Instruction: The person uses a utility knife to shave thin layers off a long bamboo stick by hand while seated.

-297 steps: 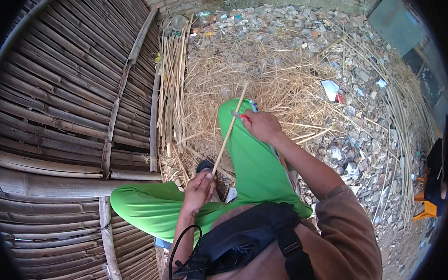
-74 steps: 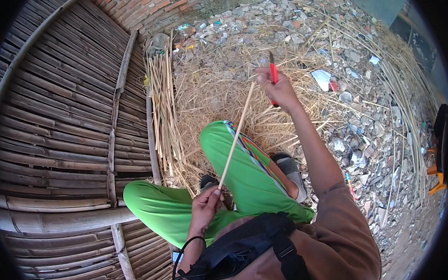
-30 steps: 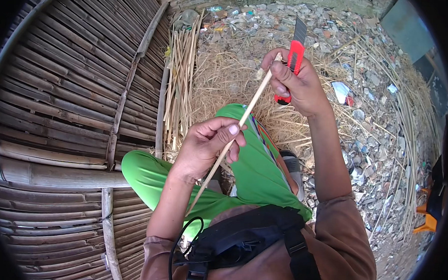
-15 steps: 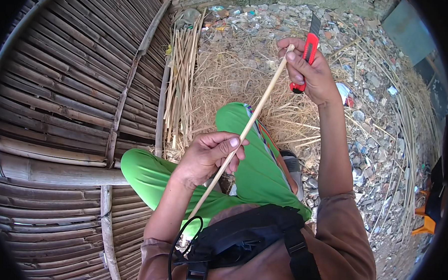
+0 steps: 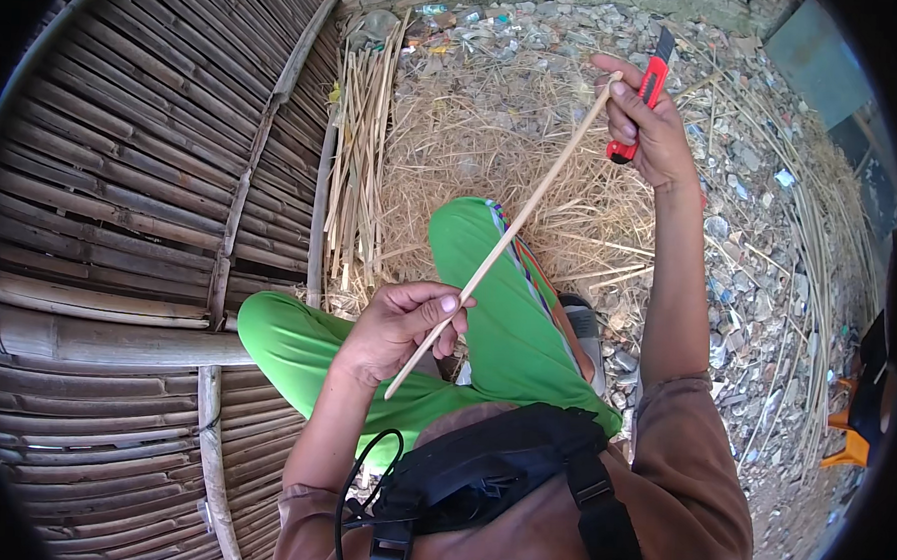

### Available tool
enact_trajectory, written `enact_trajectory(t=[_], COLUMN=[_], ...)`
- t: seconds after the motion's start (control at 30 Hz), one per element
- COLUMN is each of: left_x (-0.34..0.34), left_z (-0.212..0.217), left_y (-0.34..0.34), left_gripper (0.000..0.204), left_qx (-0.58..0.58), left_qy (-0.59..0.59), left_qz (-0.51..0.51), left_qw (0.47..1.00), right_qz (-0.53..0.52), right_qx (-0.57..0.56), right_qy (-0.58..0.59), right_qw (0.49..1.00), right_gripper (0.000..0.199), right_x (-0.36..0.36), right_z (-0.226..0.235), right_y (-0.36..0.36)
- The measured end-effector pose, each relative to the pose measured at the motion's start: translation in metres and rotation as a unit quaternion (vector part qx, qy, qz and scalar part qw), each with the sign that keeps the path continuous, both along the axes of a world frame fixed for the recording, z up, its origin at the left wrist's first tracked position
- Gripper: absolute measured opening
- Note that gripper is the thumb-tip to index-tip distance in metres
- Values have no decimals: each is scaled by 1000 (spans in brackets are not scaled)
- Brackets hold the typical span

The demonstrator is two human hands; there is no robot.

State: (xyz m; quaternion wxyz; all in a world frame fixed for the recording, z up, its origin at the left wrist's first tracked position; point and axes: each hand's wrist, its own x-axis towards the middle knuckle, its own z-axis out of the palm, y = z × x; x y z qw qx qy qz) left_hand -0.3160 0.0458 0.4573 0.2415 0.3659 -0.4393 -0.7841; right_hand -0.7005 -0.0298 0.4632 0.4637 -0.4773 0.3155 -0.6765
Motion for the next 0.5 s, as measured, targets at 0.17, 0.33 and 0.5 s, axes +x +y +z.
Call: enact_trajectory(t=[0.17,0.33,0.5], left_x=[12,21,50], left_z=[-7,-13,-3], left_y=[5,7,-35], left_gripper=[27,31,66], left_qx=[2,-14,8], left_qy=[-12,-25,292], left_qz=[4,12,68], left_qw=[1000,999,954], right_qz=[-5,-68,-117], right_qx=[-6,25,38], right_qy=[-42,-73,-76], right_qw=[999,995,989], right_gripper=[38,35,17], right_x=[-22,-29,-25], right_z=[-12,-12,-37], right_y=[-4,-1,-3])
